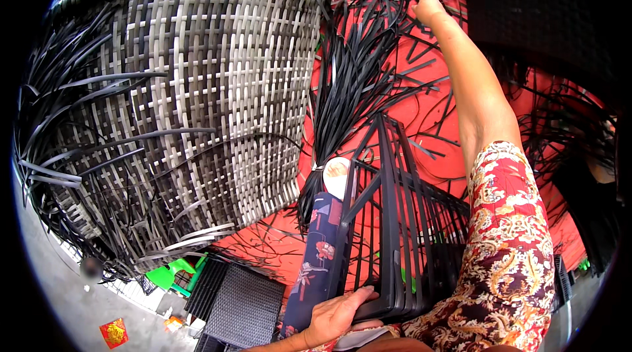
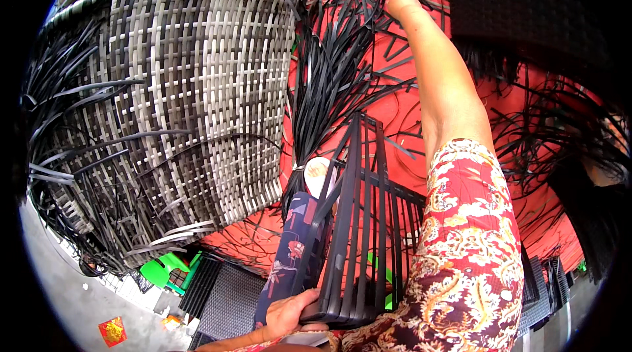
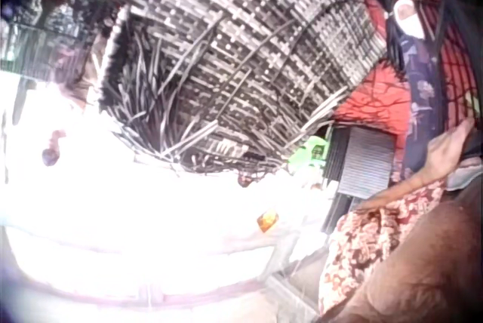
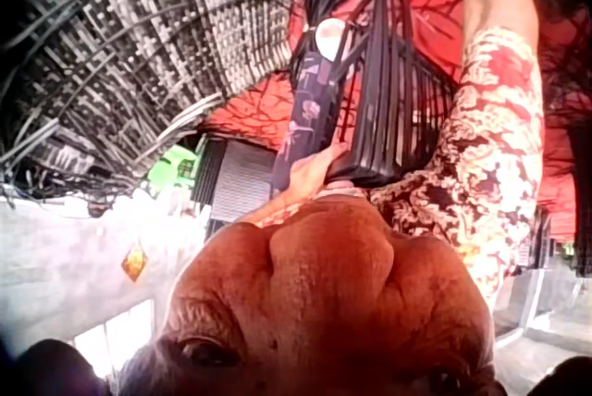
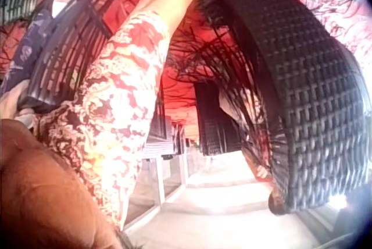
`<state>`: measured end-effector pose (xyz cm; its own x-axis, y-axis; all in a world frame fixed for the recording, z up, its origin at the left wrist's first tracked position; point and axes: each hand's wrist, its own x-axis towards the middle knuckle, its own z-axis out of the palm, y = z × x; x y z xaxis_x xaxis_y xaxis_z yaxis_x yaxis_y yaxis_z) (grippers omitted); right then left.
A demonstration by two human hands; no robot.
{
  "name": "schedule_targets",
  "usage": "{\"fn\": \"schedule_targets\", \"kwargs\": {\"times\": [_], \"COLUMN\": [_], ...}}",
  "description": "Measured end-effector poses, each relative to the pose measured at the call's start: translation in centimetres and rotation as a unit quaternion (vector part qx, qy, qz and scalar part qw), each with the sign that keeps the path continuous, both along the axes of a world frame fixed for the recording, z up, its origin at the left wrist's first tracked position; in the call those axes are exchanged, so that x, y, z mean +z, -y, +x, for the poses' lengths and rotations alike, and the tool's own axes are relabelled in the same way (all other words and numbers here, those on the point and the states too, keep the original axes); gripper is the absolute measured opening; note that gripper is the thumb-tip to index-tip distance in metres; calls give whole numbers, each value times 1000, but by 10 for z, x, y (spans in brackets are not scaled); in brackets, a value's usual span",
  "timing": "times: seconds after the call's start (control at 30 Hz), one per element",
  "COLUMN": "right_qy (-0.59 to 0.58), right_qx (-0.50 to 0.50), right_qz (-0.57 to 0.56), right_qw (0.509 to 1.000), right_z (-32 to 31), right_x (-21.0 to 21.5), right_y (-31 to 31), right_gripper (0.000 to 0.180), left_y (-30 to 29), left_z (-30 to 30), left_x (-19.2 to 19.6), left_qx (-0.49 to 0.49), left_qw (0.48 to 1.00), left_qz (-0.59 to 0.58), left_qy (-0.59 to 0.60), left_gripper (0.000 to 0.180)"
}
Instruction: The person weaves black plastic strips onto a metal furniture frame by hand. The person pulls the strips through the frame and adjusts them to create a tight weave pattern.
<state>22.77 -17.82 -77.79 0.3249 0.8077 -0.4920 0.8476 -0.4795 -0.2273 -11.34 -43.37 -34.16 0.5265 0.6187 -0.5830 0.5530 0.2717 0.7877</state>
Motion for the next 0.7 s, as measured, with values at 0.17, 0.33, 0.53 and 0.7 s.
{"fn": "schedule_targets", "kwargs": {"times": [0.17,0.33,0.53,0.7], "right_qy": [-29,-58,37,34], "right_qx": [-11,-79,25,287], "right_qz": [0,67,160,182], "right_qw": [1000,993,986,940], "right_z": [-14,-4,0,-6], "right_x": [27,35,89,77], "right_y": [-2,2,-4,-2], "right_gripper": [28,38,71,68], "left_y": [3,22,26,23], "left_z": [-2,-15,-12,-13], "left_x": [1,1,3,-2], "left_qx": [13,21,68,34], "left_qw": [1000,1000,995,999], "left_qz": [12,-21,-74,-4], "left_qy": [8,3,9,29], "left_gripper": [66,65,66,64]}}
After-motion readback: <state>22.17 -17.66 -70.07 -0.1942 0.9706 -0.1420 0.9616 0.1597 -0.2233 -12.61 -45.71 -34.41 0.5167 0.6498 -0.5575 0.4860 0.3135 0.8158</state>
